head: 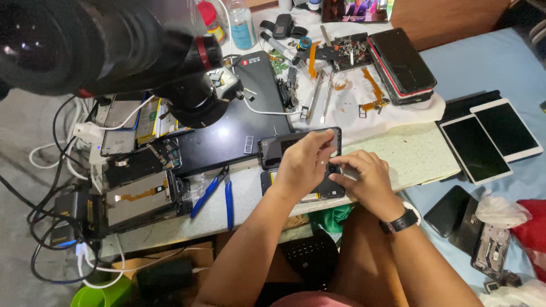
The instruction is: The person handles a disassembled smartphone, peeling off a protective film from the back cover and then using a screwdriver to remove screws from the internal frame. The person manipulates the phone's back cover and internal components on a cluttered workbench.
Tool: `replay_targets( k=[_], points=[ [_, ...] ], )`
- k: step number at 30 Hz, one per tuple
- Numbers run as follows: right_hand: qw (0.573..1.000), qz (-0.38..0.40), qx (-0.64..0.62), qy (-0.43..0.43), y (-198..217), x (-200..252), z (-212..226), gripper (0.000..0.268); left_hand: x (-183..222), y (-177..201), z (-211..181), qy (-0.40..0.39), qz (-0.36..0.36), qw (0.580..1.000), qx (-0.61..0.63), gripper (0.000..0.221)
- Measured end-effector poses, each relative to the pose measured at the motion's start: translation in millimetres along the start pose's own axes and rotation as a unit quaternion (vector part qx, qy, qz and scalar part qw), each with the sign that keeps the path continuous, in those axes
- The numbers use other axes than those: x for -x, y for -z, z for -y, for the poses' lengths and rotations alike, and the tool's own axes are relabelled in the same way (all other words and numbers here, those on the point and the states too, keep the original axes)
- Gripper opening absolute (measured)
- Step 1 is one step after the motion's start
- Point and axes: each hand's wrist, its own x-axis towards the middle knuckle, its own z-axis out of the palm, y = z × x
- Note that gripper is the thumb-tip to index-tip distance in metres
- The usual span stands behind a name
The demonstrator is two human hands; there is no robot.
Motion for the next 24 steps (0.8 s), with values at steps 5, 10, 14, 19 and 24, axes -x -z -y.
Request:
replay_targets(
  k=[5, 10, 14, 19, 24],
  points=[
    [1.000, -0.004, 0.010, 0.006, 3, -1, 5, 0.033, 9, -7, 9, 0.035, -0.067, 0.997, 0.010, 0.039],
    [0.999, 0.006, 0.007, -0.040, 0, 1, 3, 0.032, 19, -9, 15, 0.104, -0.127, 0.986, 0.033, 0.041],
    [0.998, -0.020, -0.043, -0.049, -3, -1, -2, 0.019, 19, -12, 13, 0.141, -0.149, 0.977, 0.064, 0.042],
    [0.984, -0.043, -0.152, -0.083, -5, 2, -4, 0.013, 22, -13, 13, 0.147, -0.173, 0.971, 0.074, 0.045],
    [0.974, -0.108, -0.173, -0.101, 3, 6, 19, 0.013, 22, -12, 13, 0.163, -0.189, 0.968, 0.030, 0.043]
  ],
)
